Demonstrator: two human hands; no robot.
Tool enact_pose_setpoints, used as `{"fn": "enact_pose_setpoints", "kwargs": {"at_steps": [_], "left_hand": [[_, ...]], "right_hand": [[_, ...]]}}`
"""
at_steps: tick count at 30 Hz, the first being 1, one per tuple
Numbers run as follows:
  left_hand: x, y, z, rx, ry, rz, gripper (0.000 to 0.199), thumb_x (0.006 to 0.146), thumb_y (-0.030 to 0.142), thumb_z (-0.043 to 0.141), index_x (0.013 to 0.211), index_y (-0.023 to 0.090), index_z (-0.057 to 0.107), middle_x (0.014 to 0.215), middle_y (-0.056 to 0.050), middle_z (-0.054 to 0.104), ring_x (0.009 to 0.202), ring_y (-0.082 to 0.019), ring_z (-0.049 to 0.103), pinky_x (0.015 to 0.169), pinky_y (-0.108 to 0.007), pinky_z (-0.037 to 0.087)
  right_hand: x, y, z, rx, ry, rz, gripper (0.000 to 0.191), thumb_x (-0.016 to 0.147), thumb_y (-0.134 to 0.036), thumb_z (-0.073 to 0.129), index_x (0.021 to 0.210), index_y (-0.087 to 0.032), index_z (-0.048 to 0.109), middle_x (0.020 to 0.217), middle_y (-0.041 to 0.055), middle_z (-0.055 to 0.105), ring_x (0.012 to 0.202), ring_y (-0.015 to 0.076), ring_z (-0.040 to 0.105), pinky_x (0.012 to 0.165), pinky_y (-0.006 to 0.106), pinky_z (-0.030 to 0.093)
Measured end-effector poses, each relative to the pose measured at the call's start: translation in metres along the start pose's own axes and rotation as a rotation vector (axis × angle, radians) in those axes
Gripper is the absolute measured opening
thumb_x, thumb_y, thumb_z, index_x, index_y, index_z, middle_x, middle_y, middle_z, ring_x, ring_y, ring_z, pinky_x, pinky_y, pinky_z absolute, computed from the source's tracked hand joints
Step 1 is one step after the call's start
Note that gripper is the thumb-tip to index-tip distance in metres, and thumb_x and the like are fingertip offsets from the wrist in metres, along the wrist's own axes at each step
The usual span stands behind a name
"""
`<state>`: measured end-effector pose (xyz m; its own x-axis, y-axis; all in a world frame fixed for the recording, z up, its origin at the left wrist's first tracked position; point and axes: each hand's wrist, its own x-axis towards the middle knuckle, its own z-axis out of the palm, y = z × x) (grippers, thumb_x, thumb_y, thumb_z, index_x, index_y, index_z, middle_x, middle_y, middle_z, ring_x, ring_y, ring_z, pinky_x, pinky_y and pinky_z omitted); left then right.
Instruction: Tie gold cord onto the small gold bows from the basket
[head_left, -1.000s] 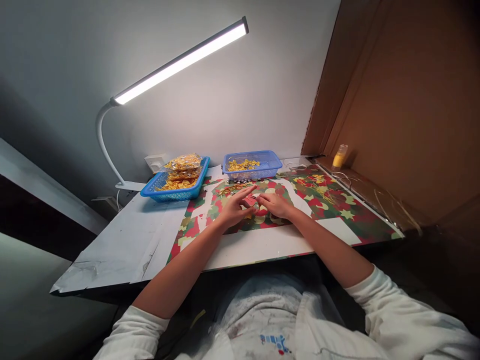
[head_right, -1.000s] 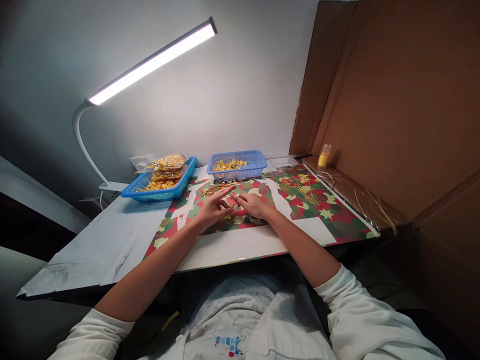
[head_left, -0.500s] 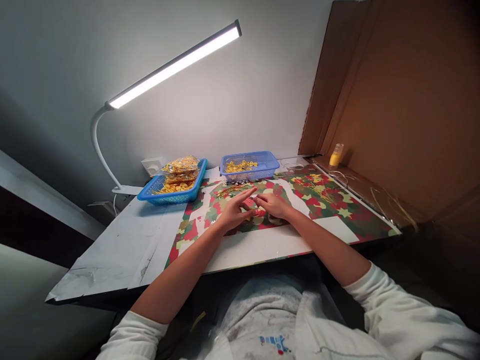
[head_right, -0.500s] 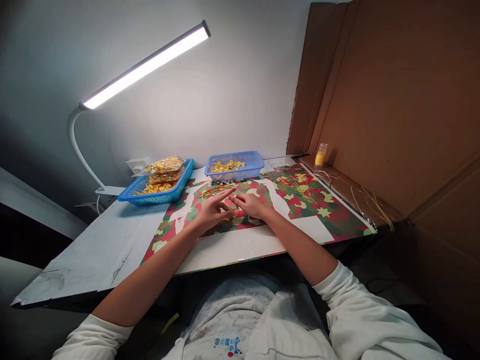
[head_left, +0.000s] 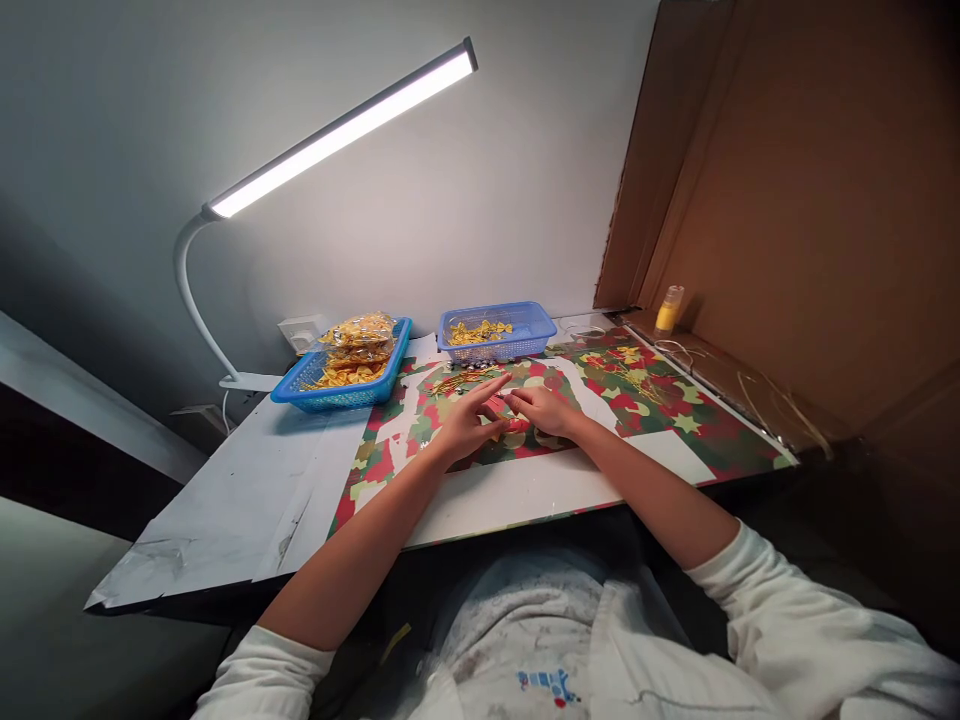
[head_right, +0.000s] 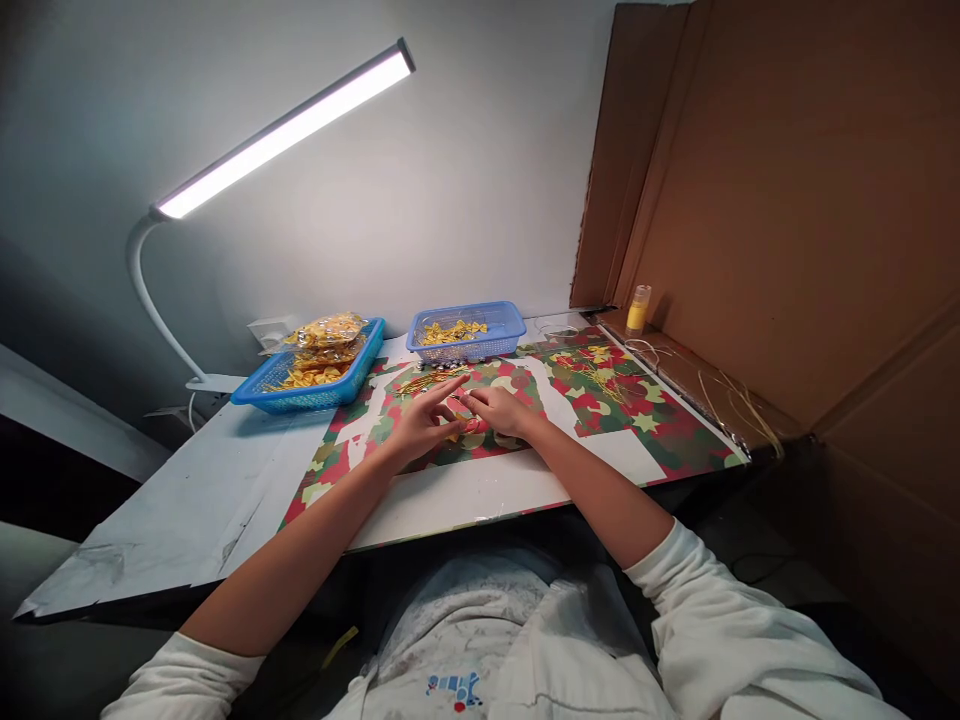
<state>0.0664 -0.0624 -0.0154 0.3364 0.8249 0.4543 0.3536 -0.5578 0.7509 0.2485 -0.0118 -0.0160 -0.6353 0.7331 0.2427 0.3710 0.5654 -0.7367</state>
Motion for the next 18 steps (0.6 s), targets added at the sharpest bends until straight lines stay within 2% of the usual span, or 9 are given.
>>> {"fn": "enact_pose_setpoints", "kwargs": {"at_steps": [6, 10, 12, 14, 18], "left_hand": [[-0.001, 0.001, -0.001, -0.022, -0.003, -0.047, 0.07, 0.076, 0.029, 0.07, 0.141, 0.031, 0.044, 0.146, -0.013, 0.043, 0.06, -0.003, 0.057, 0.056, -0.02, 0.054], [-0.001, -0.002, -0.003, -0.057, 0.015, -0.064, 0.072, 0.075, 0.027, 0.071, 0.141, 0.031, 0.044, 0.15, -0.014, 0.038, 0.06, -0.003, 0.056, 0.053, -0.018, 0.052], [-0.001, -0.004, -0.004, -0.067, 0.016, -0.082, 0.072, 0.075, 0.027, 0.072, 0.141, 0.033, 0.044, 0.152, -0.013, 0.036, 0.06, -0.002, 0.056, 0.053, -0.018, 0.052], [-0.001, -0.006, -0.004, -0.075, 0.015, -0.102, 0.073, 0.074, 0.026, 0.072, 0.141, 0.034, 0.043, 0.153, -0.012, 0.035, 0.06, -0.002, 0.056, 0.053, -0.018, 0.052], [-0.001, -0.007, -0.004, -0.081, 0.014, -0.133, 0.074, 0.073, 0.026, 0.073, 0.141, 0.034, 0.044, 0.153, -0.012, 0.034, 0.06, -0.003, 0.057, 0.053, -0.019, 0.053]], "right_hand": [[0.0, 0.0, -0.003, -0.048, -0.025, 0.009, 0.049, 0.091, -0.056, 0.034, 0.069, -0.017, 0.053, 0.067, -0.0003, 0.055, 0.065, 0.0133, 0.049, 0.062, 0.024, 0.035], [-0.003, 0.001, -0.013, -0.206, 0.071, 0.148, 0.037, 0.093, -0.051, 0.04, 0.097, -0.019, 0.058, 0.069, -0.0001, 0.06, 0.066, 0.0157, 0.053, 0.061, 0.025, 0.034], [-0.005, 0.003, -0.019, -0.355, 0.146, 0.268, 0.032, 0.092, -0.045, 0.046, 0.108, -0.019, 0.055, 0.077, 0.0024, 0.064, 0.073, 0.0184, 0.056, 0.062, 0.026, 0.034], [-0.005, 0.006, -0.022, -0.49, 0.176, 0.358, 0.026, 0.091, -0.038, 0.051, 0.108, -0.019, 0.056, 0.089, 0.0064, 0.067, 0.084, 0.0213, 0.058, 0.065, 0.027, 0.035], [-0.003, 0.014, -0.021, -0.616, 0.168, 0.34, 0.017, 0.09, -0.028, 0.054, 0.103, -0.018, 0.06, 0.11, 0.0112, 0.064, 0.104, 0.0246, 0.054, 0.079, 0.031, 0.039]]}}
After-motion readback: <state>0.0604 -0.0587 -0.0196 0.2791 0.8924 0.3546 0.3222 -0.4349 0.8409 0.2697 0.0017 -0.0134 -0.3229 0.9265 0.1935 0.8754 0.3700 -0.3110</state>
